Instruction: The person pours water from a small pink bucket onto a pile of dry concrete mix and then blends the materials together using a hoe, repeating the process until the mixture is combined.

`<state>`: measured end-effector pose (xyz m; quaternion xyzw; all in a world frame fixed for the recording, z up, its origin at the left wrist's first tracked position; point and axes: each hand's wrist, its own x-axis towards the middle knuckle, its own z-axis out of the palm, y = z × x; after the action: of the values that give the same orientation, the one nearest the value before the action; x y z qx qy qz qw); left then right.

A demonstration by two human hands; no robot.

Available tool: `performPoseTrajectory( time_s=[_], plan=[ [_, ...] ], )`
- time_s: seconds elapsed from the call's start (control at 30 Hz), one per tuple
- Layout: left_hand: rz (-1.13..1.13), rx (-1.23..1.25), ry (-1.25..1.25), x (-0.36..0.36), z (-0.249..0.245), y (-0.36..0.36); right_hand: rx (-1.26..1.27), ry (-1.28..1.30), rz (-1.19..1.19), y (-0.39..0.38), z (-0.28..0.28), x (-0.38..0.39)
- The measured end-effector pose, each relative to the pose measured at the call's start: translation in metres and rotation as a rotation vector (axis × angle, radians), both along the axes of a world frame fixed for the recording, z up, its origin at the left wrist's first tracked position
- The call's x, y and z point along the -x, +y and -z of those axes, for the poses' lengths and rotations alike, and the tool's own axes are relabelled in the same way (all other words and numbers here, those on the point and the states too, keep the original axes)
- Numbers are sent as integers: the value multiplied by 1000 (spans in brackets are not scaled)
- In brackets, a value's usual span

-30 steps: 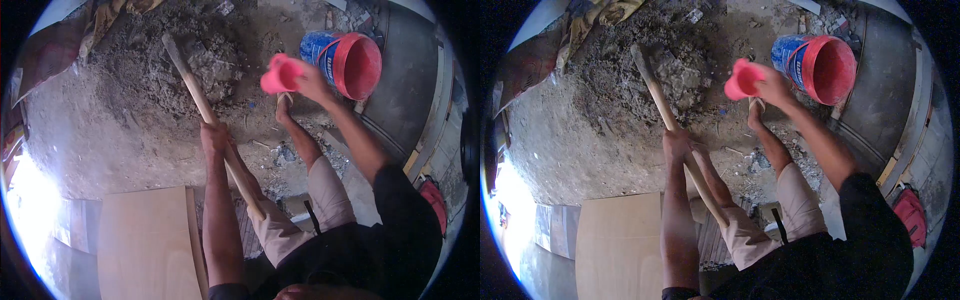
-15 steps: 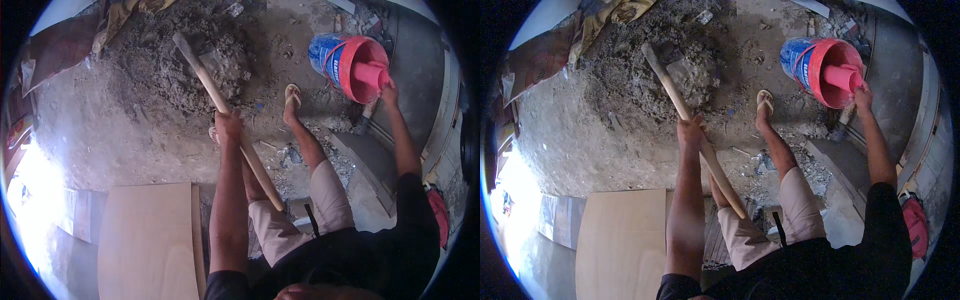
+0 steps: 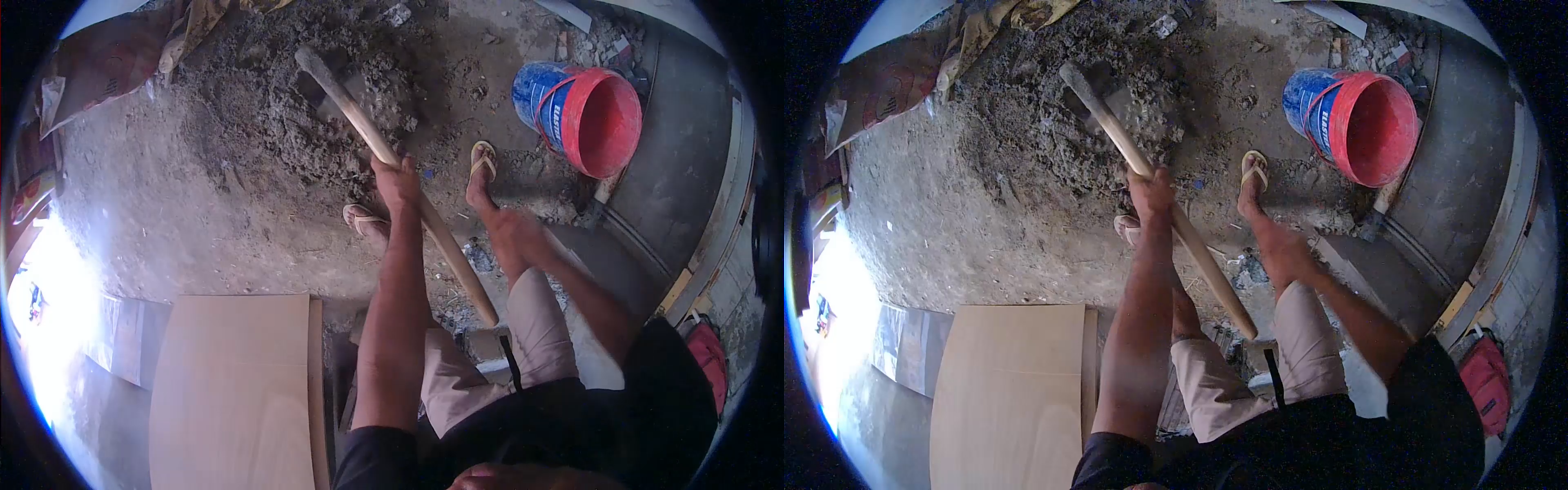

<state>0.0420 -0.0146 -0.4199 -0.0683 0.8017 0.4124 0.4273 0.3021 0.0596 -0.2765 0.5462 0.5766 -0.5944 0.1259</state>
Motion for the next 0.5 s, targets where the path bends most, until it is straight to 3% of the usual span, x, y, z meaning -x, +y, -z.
performPoseTrajectory(
  time_s=[0.03, 0.1, 0.13, 0.2, 0.27, 0.3, 0.5],
  plan=[
    [-41, 10, -41, -8, 13, -3, 141, 73, 33, -44, -8, 16],
    [-97, 55, -188, -1, -12, 3, 425, 177, 171, -113, -31, 37],
    [-123, 78, -263, 0, -24, 2, 238, 3, 83, -132, -39, 44],
    [-101, 55, -260, -7, -13, -23, 180, -183, -53, -153, -38, 58],
    [-74, 29, -273, 2, -18, -36, -23, -207, -61, -191, -34, 66],
    [-69, 26, -290, 10, -26, -44, 80, -196, -27, -197, -39, 70],
    [-195, -180, -169, 13, -77, -87, -17, -43, -53, -219, -70, 66]
  ],
)
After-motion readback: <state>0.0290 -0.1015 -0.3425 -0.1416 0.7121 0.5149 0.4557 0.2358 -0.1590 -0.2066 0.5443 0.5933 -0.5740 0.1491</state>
